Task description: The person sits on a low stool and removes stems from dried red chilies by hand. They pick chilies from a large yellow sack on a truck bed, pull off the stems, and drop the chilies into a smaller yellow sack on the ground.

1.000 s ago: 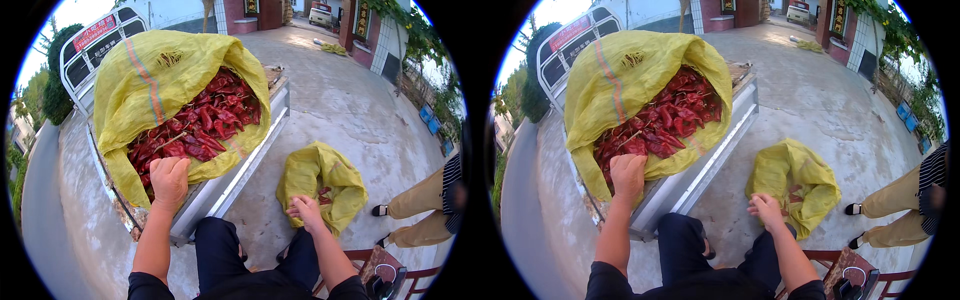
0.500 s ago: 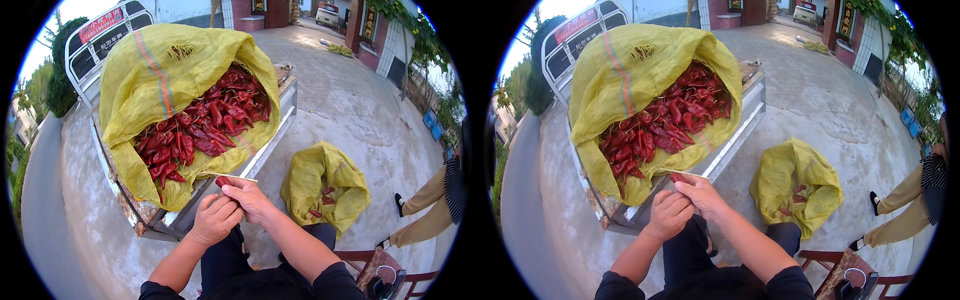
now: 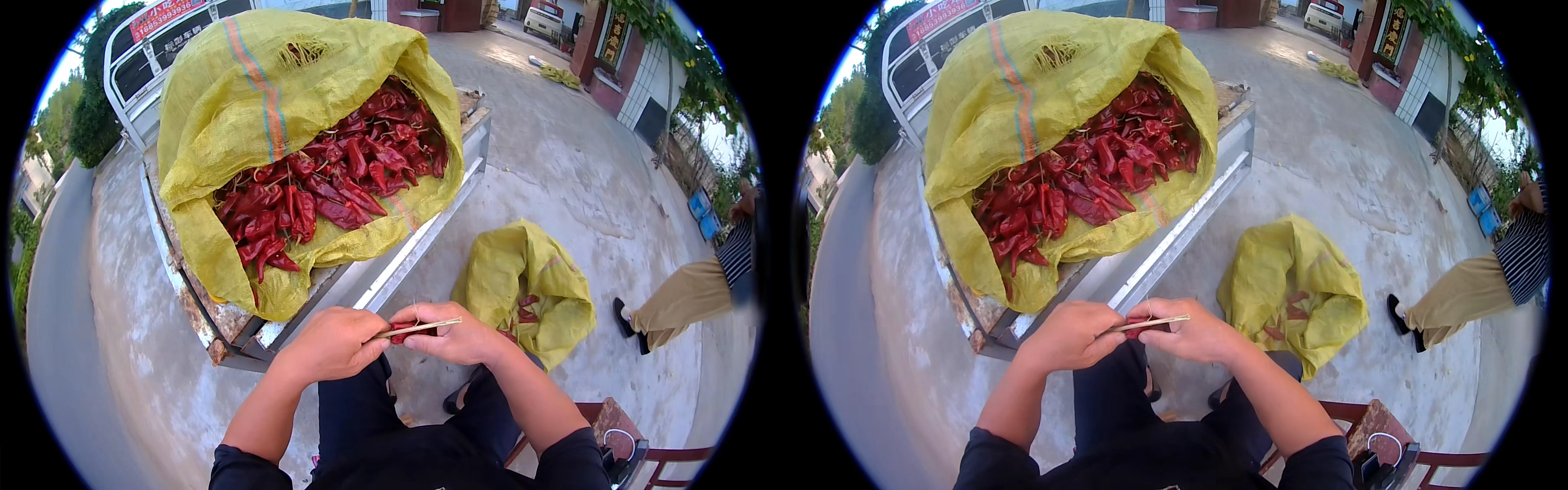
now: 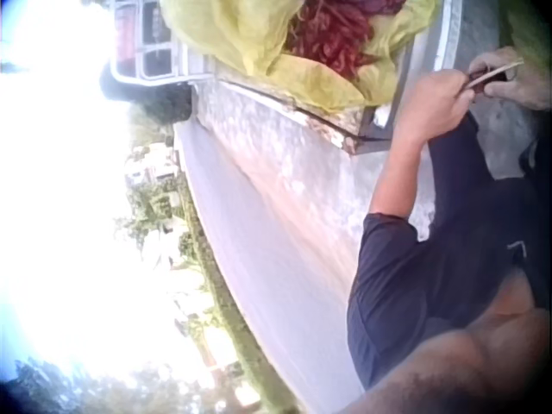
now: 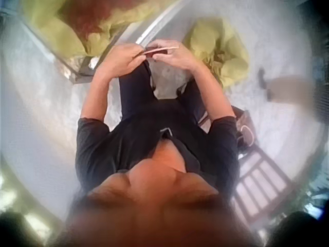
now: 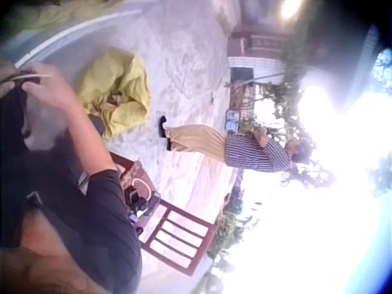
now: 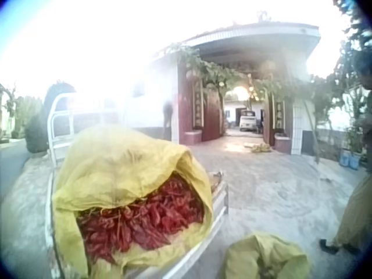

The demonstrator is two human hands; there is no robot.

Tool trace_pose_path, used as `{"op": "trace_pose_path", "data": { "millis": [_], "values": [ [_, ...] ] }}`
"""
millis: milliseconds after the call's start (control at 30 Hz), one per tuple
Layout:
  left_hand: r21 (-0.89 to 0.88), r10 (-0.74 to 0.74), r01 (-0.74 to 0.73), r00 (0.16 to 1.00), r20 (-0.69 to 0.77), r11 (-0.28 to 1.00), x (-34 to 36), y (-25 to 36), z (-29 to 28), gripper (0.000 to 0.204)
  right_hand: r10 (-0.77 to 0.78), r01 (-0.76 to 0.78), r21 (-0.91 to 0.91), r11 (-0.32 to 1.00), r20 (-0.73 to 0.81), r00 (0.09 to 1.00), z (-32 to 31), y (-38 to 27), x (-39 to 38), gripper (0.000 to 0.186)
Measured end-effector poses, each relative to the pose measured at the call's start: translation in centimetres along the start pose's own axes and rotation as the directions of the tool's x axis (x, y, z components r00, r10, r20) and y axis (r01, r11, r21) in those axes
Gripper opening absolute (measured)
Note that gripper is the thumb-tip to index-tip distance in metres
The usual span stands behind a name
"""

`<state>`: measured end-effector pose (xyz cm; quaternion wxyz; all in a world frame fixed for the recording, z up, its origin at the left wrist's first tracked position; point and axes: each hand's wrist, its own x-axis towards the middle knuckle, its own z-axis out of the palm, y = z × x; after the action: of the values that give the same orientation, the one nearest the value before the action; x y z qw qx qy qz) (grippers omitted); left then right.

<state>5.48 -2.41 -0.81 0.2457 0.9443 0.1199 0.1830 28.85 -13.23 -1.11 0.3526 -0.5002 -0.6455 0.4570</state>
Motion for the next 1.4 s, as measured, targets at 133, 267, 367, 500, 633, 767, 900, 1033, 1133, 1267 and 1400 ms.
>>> {"op": "trace_pose_path", "data": {
  "millis": [133,267,367,500,633,767,900,1033,1133,1267,1400],
  "values": [
    [-0.095,0.016,-0.008,0.996,0.084,0.995,-0.4,-0.5,2.0,0.017,0.011,0.034,-0.412,0.911,0.107,0.994,0.3,-1.9,-0.5,0.033],
    [-0.56,0.0,0.081,0.99,0.144,0.825,-0.6,-0.8,3.8,0.022,-0.053,0.113,-0.383,0.917,0.163,0.985,0.7,-0.5,-1.4,0.039],
    [-0.917,-0.091,0.19,0.981,0.169,0.351,-1.2,0.3,6.0,0.025,-0.132,0.135,-0.018,0.991,0.122,0.984,1.3,-0.4,-2.0,0.042],
    [-0.991,-0.224,0.109,0.966,0.125,-0.083,-1.5,1.6,8.7,0.029,-0.084,0.064,0.487,0.871,0.019,0.996,2.8,1.4,-3.1,0.045],
    [-0.979,-0.323,0.02,0.943,0.086,-0.202,-0.6,2.4,9.9,0.033,-0.079,0.149,0.768,0.623,-0.128,0.989,2.9,4.4,-3.9,0.045],
    [-0.858,-0.493,0.414,0.839,0.231,0.303,-1.2,-2.0,11.3,0.036,-0.012,0.327,0.821,0.468,-0.364,0.931,1.1,5.1,-4.8,0.046],
    [0.296,-0.396,0.361,0.916,0.067,0.885,0.2,0.2,8.4,0.034,0.139,0.314,0.808,0.498,-0.432,0.891,-0.2,7.3,-6.5,0.044],
    [0.047,-0.282,0.308,0.913,-0.294,0.95,2.8,-0.9,3.0,0.026,0.276,0.219,0.823,0.524,-0.408,0.87,-0.5,9.9,-8.6,0.041],
    [0.351,-0.086,0.281,0.873,-0.479,0.893,6.9,-5.3,-1.6,0.024,0.333,0.182,0.838,0.515,-0.391,0.858,0.0,11.6,-9.2,0.037],
    [0.589,-0.079,0.417,0.855,-0.512,0.692,11.3,-10.0,-5.4,0.032,0.345,0.144,0.861,0.487,-0.341,0.874,1.1,11.8,-8.5,0.032],
    [0.728,-0.255,0.406,0.914,-0.317,0.553,12.9,-11.6,-6.3,0.025,0.349,0.108,0.853,0.511,-0.32,0.881,1.8,11.6,-8.8,0.033]
  ]
}}
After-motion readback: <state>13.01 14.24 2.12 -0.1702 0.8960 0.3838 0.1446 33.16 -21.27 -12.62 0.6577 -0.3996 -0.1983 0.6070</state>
